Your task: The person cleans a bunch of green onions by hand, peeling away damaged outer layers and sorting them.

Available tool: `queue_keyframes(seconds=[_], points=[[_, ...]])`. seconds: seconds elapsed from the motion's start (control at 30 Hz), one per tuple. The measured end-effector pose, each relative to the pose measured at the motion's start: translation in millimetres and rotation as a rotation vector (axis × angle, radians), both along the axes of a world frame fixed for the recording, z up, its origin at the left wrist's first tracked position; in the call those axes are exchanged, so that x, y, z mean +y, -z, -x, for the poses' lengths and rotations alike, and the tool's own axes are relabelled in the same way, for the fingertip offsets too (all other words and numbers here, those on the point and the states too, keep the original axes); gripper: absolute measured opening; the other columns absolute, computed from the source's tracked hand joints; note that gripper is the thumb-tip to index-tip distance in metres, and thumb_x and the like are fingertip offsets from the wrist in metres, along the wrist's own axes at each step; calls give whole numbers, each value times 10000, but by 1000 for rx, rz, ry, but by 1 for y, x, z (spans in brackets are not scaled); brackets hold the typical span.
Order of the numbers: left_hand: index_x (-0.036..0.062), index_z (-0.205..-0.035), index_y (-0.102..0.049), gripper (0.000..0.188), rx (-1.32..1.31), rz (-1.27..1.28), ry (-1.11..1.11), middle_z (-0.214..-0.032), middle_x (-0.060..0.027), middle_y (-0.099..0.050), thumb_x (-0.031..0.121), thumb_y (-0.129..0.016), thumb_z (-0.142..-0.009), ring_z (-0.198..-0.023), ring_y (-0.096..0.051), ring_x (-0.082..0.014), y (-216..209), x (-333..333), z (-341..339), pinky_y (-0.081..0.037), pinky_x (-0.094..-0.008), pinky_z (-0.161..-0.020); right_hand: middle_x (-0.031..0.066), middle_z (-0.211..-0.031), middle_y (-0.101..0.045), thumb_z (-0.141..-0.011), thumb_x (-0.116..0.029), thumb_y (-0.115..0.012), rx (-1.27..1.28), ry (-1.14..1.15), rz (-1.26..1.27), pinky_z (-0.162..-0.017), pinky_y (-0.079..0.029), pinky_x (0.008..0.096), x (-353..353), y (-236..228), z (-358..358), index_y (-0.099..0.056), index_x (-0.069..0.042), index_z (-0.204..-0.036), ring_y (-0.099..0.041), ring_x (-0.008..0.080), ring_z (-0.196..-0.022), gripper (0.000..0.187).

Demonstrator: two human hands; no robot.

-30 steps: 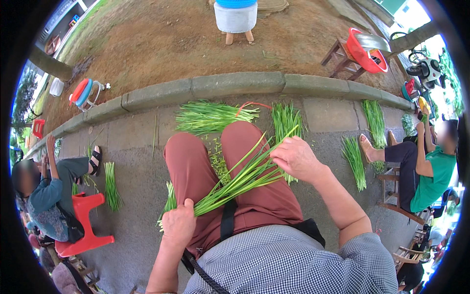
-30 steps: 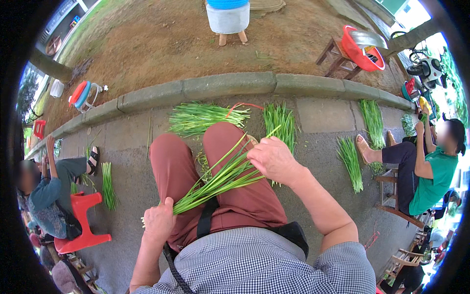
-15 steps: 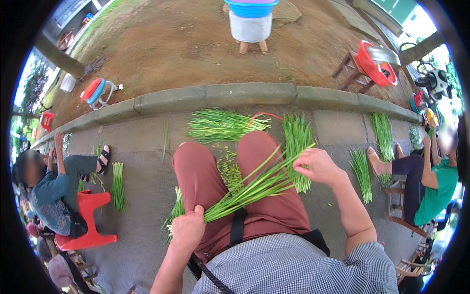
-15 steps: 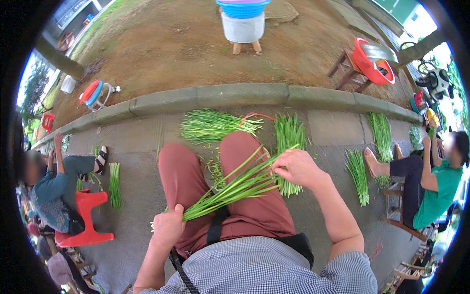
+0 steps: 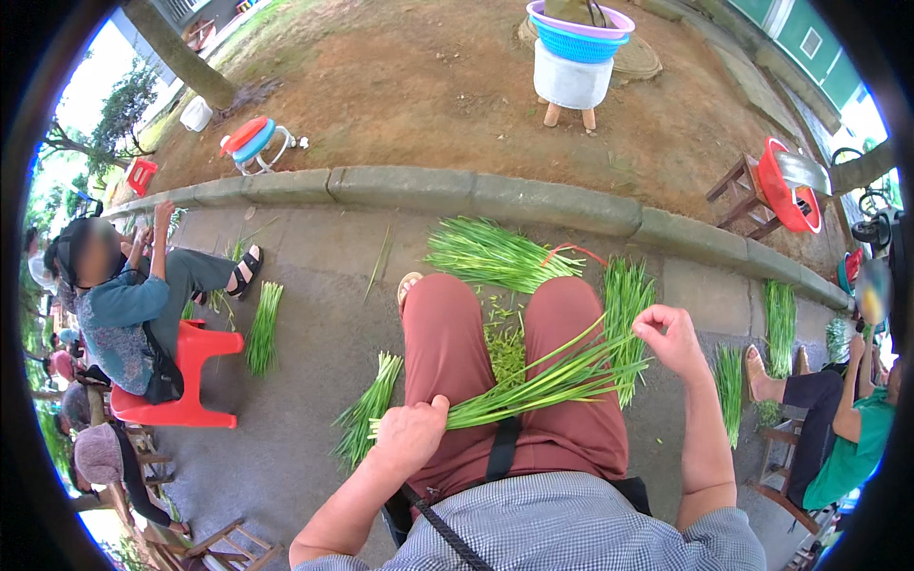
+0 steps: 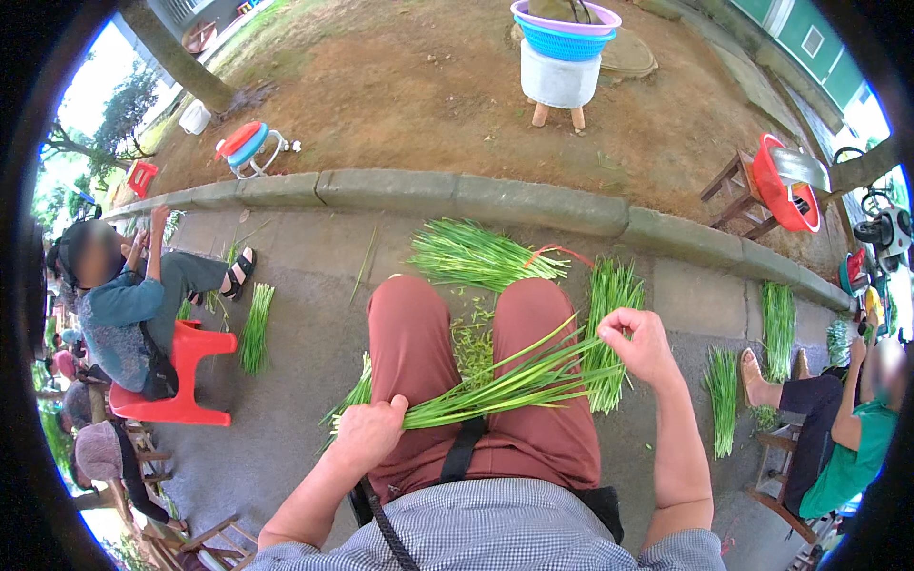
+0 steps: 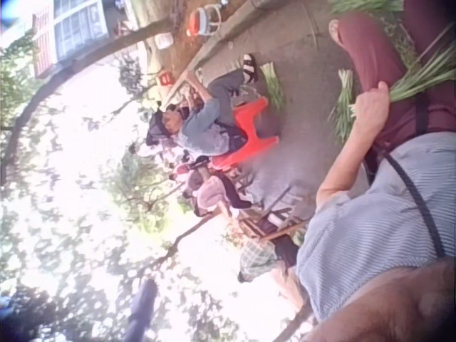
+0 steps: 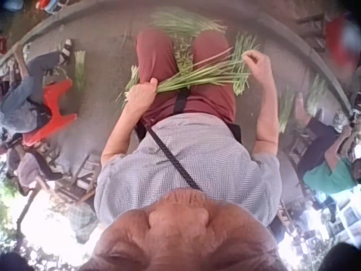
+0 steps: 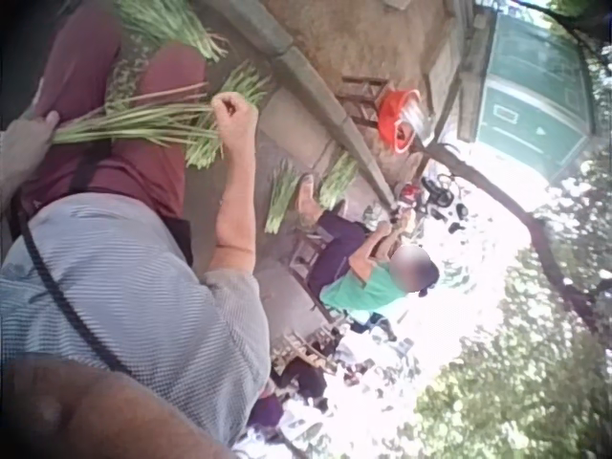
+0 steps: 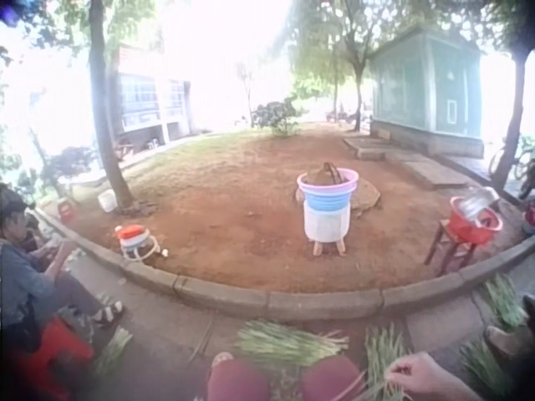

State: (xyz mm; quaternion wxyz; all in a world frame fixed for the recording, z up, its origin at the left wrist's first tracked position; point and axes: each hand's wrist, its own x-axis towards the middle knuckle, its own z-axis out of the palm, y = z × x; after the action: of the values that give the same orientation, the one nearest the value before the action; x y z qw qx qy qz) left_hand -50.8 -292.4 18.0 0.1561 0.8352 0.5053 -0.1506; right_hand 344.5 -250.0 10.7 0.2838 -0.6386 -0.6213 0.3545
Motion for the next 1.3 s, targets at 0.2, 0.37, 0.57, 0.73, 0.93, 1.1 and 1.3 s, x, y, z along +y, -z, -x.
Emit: queue_keyframes(seconds=[0.2,0.37,0.57,0.73,0.93,1.1,1.3], points=[[49,-856,-513,120,-45,-24,-23,-667,-151,-638,164,-545,-838,-611,-662,-319,6,-1,1,-516,-436,-516,-34,-761,-630,-833,-51,-651,407,257,-91,-640,-453,215,22,10,12,-686,-34,-929,-550,35,-694,104],[41,-865,-507,148,11,11,-22,-675,-150,-641,159,-582,-816,-621,-663,-325,7,0,0,-520,-436,-535,61,-860,-680,-800,-27,-661,125,-89,-372,-696,-503,272,56,-9,86,-692,-52,-976,-630,151,-768,180],[47,-866,-505,77,14,-22,29,-656,-142,-635,111,-528,-829,-588,-662,-307,5,1,0,-518,-418,-502,115,-977,-680,-791,-92,-635,-111,-699,11,-810,-506,385,73,42,128,-698,-57,-958,-642,305,-888,182],[69,-829,-514,110,-15,-90,22,-627,-123,-627,144,-588,-797,-558,-652,-294,10,-2,2,-512,-400,-477,90,-959,-694,-802,-101,-661,314,-329,-161,-835,-502,312,64,26,96,-697,-45,-968,-655,215,-897,179],[70,-801,-507,178,-1,-82,28,-633,-122,-629,178,-647,-777,-554,-648,-295,7,0,-1,-512,-395,-486,95,-911,-696,-811,-78,-656,88,-107,-86,-772,-510,298,53,21,17,-701,-30,-932,-659,192,-849,137],[71,-795,-498,190,4,-67,10,-640,-128,-629,187,-648,-784,-569,-648,-306,3,1,-5,-513,-401,-504,98,-894,-688,-788,-113,-671,-46,-222,-159,-792,-503,346,38,40,-3,-700,-44,-927,-648,256,-867,159],[70,-804,-494,199,1,-74,13,-645,-130,-625,190,-651,-785,-569,-646,-306,3,0,-4,-510,-401,-505,76,-862,-679,-778,-154,-673,-227,-309,-215,-803,-479,383,34,48,2,-701,-76,-898,-614,277,-884,146]])
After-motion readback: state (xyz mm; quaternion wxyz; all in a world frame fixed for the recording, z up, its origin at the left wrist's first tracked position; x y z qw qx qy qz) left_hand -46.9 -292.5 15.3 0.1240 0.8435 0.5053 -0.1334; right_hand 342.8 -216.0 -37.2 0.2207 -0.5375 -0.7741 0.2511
